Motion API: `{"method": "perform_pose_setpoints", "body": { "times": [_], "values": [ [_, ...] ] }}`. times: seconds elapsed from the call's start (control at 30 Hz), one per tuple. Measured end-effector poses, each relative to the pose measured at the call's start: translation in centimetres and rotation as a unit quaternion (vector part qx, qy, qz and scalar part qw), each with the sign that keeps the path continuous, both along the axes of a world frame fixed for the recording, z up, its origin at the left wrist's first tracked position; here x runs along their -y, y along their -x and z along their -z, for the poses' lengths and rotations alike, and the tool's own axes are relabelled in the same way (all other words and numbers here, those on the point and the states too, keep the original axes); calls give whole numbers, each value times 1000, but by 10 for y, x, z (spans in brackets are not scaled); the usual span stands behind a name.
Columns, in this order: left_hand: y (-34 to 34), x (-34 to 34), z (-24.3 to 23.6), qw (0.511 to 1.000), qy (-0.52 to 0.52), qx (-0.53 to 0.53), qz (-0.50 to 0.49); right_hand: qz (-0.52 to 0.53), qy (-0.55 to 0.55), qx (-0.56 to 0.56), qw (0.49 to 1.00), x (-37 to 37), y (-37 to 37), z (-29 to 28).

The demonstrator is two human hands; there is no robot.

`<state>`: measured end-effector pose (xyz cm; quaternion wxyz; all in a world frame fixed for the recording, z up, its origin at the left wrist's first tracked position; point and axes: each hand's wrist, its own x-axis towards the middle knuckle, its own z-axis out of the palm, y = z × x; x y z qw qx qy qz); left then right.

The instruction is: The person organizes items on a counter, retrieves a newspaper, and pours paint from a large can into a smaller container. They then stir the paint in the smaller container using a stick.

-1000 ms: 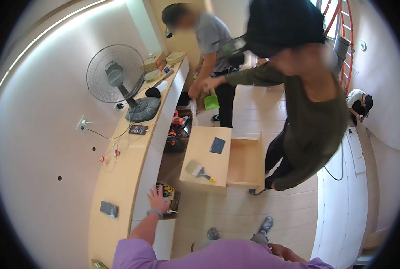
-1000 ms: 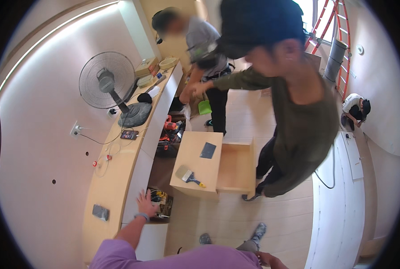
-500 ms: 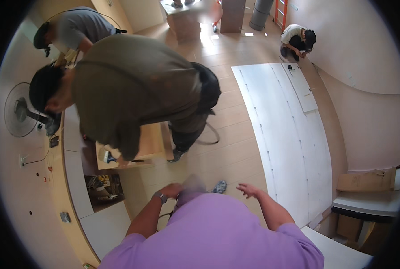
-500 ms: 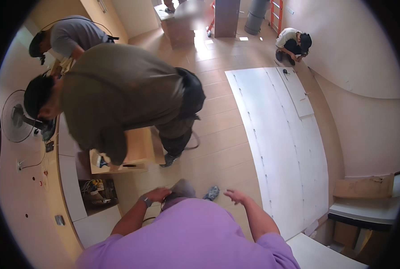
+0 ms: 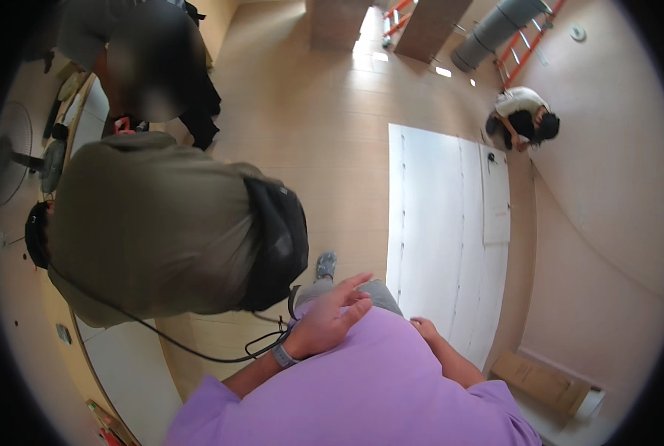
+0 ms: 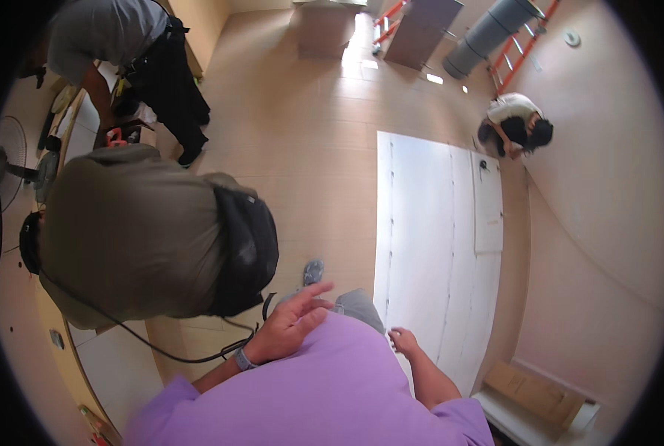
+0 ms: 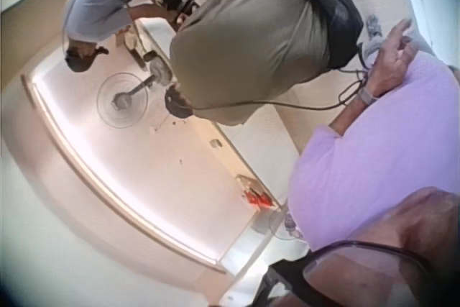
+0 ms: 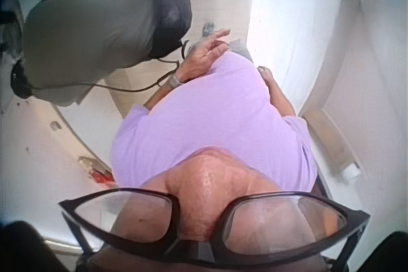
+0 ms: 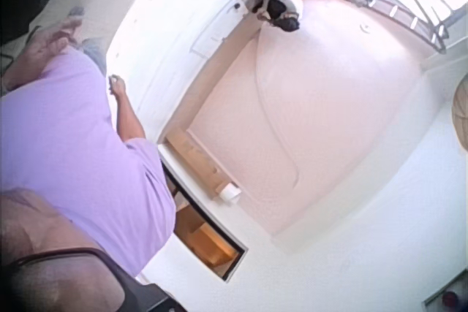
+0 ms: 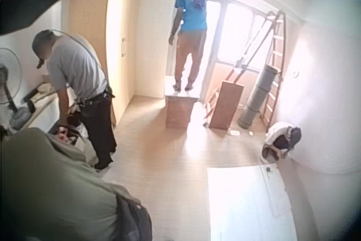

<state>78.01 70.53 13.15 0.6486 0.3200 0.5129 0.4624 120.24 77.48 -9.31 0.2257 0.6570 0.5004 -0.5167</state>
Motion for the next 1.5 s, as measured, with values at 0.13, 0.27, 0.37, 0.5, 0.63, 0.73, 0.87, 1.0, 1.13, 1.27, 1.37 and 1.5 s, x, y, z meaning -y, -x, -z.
{"method": "perform_pose_setpoints", "body": {
  "times": [0.13, 0.27, 0.37, 0.5, 0.63, 0.73, 0.87, 1.0, 1.13, 1.27, 1.37, 1.5],
  "values": [
    [20, -48, 6, 962, -49, 16, -268, -75, -4, 37, 997, -67, -49, 74],
    [40, -119, 0, 905, -34, -21, -424, -150, -1, 7, 989, -173, 1, 106],
    [60, -186, 8, 893, 17, -57, -445, -232, -3, -13, 973, -289, 64, 113],
    [88, -265, 1, 908, 9, -46, -417, -54, 17, -31, 998, -475, 163, 117],
    [138, -328, 7, 912, -4, -88, -400, -52, -56, -116, 990, -650, 289, 103],
    [187, -371, 27, 907, -2, -132, -400, -88, -122, -175, 973, -730, 410, 80],
    [287, -443, 46, 900, -12, -154, -407, -134, -131, -231, 955, -783, 536, 94],
    [409, -509, 24, 900, 8, -161, -404, -165, -49, -213, 962, -764, 570, 88],
    [510, -556, 10, 869, -37, -186, -457, -189, -28, -188, 964, -801, 578, 172],
    [595, -585, 13, 843, -24, -219, -490, -239, -97, -115, 959, -861, 632, 194],
    [656, -609, 31, 819, -7, -238, -521, -288, -50, -96, 952, -905, 735, 179],
    [748, -657, 58, 765, -8, -228, -603, -354, -13, -101, 930, -978, 880, 169]
  ]
}}
